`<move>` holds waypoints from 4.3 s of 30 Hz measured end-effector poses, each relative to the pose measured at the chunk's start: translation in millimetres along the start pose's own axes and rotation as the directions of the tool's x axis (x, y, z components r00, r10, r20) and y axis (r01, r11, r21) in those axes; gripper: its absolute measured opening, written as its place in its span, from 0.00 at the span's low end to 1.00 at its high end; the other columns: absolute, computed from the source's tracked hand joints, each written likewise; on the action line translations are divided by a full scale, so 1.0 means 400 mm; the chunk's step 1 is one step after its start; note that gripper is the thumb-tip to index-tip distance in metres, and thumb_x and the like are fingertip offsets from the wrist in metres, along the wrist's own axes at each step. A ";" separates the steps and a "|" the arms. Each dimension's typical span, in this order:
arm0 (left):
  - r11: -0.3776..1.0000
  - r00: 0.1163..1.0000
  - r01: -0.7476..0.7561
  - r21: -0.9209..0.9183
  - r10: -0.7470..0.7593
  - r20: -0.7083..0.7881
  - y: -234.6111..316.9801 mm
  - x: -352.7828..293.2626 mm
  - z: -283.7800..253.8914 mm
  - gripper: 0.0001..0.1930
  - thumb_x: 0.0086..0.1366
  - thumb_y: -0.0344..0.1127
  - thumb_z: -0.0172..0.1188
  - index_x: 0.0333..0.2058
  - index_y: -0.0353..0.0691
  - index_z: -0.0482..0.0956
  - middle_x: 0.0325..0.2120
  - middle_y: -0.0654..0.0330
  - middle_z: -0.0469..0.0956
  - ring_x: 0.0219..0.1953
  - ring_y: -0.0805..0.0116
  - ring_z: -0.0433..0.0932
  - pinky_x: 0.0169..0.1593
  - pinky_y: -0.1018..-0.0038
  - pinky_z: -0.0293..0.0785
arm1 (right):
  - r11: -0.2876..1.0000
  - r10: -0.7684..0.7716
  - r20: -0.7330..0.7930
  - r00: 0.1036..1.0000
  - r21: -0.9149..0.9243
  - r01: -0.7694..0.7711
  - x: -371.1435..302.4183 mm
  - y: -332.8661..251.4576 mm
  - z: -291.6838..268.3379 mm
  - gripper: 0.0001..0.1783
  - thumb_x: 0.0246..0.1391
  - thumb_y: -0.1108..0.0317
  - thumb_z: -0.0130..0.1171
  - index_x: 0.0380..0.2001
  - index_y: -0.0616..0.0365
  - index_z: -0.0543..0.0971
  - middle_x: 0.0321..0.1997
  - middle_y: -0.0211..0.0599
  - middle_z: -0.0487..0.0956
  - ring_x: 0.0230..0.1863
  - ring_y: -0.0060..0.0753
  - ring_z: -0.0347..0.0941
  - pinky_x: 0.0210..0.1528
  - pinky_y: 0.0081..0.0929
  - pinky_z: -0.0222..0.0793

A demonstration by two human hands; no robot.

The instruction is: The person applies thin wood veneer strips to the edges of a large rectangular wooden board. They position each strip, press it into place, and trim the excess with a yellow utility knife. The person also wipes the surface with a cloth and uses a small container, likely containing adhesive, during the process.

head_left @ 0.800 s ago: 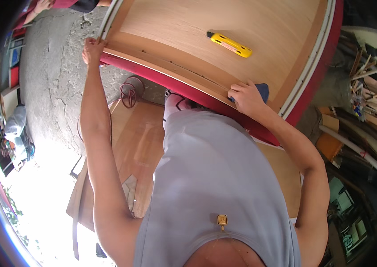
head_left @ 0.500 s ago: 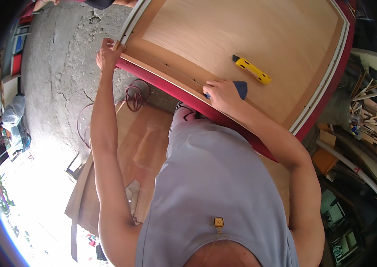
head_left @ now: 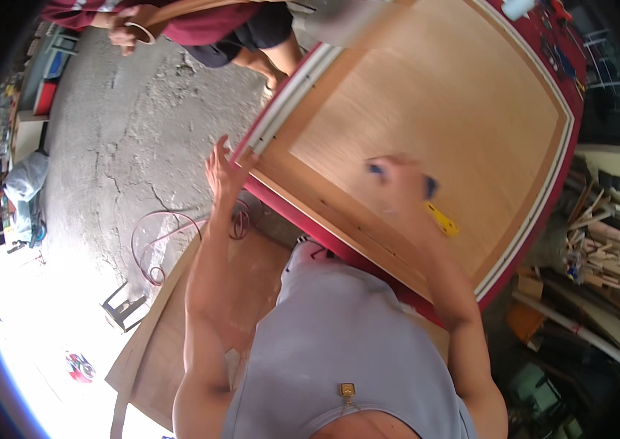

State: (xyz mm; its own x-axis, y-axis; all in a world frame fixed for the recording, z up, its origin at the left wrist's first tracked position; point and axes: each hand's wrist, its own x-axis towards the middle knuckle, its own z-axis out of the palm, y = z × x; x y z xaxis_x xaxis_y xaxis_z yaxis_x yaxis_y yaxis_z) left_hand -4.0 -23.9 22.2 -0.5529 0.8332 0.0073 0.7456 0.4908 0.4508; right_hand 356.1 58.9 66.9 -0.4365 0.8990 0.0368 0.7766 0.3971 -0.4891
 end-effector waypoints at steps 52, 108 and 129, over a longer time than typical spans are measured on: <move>0.753 0.651 0.356 -0.554 0.225 0.725 0.427 -0.340 -0.248 0.35 0.63 0.59 0.60 0.56 0.32 0.68 0.43 0.55 0.75 0.44 0.72 0.73 0.44 0.74 0.73 | 0.641 0.107 0.183 0.977 0.739 -0.209 -0.334 -0.261 -0.171 0.24 0.53 0.56 0.65 0.47 0.63 0.76 0.42 0.45 0.77 0.48 0.47 0.71 0.56 0.40 0.63; 0.994 0.859 0.097 -0.049 -0.108 -0.501 0.084 -0.095 0.110 0.15 0.51 0.47 0.71 0.38 0.55 0.86 0.49 0.58 0.70 0.51 0.55 0.67 0.57 0.56 0.62 | 0.506 0.247 0.816 0.523 0.352 -0.788 -0.438 0.080 -0.236 0.11 0.46 0.73 0.66 0.35 0.63 0.82 0.27 0.26 0.80 0.29 0.15 0.73 0.31 0.19 0.69; 0.958 0.814 0.266 -0.110 -0.285 -0.506 0.119 -0.099 0.124 0.08 0.50 0.49 0.70 0.30 0.60 0.88 0.48 0.65 0.71 0.55 0.59 0.64 0.57 0.56 0.55 | 0.471 0.240 0.842 0.483 0.334 -0.817 -0.484 0.124 -0.218 0.12 0.47 0.74 0.64 0.37 0.66 0.80 0.29 0.32 0.81 0.29 0.22 0.76 0.33 0.22 0.73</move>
State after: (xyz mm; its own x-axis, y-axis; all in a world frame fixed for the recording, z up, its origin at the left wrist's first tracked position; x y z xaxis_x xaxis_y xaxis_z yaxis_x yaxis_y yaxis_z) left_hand 71.9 -20.9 -0.7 -0.8506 0.4101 0.3292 0.5259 0.6641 0.5315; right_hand 518.9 -79.3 111.6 -0.4068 0.3742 -0.8334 0.5699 -0.6091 -0.5516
